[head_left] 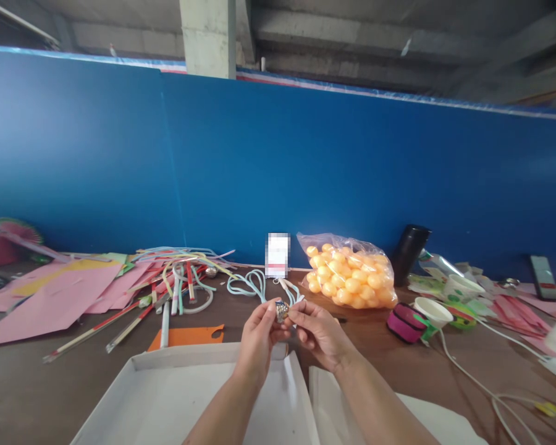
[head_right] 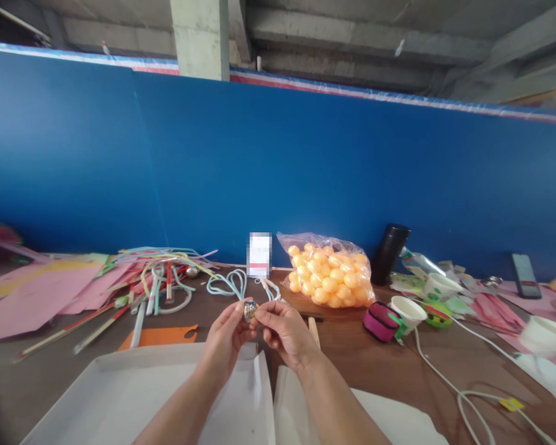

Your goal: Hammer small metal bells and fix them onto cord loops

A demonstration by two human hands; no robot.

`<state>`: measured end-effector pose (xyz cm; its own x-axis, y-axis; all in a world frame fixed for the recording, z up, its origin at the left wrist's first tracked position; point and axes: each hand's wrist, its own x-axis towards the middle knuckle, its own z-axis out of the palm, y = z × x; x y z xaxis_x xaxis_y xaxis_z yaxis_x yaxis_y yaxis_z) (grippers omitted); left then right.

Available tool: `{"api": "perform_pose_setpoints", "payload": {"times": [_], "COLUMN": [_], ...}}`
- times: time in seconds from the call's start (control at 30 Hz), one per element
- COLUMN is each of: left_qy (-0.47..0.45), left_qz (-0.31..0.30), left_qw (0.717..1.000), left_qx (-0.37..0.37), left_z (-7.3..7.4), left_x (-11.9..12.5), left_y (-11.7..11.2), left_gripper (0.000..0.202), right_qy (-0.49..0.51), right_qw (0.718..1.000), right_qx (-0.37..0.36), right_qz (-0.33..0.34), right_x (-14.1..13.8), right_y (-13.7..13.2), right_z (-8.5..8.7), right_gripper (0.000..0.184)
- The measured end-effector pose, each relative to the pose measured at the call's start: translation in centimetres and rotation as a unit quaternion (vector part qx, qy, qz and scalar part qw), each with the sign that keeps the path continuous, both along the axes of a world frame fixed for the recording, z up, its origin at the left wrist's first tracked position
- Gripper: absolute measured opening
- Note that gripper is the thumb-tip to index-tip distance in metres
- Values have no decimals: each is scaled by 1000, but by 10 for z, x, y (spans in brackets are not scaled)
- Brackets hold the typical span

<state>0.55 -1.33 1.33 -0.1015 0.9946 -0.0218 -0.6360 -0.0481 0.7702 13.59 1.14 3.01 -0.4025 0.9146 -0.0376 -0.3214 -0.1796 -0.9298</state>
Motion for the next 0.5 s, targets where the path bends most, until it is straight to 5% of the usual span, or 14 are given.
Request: {"api": "perform_pose_setpoints", "payload": {"times": [0.5], "left_qy": [17], "left_qz": [0], "left_qw": [1000], "left_qx": [3], "left_z": [-1], "left_x": [-1], "left_y": [0], "left_gripper": [39], "right_qy": [-11], "right_qw": [1000], "right_qx": [8], "right_qz": [-6], "right_x": [0], "right_y": [-2], "right_z": [3], "right_gripper": [23]}}
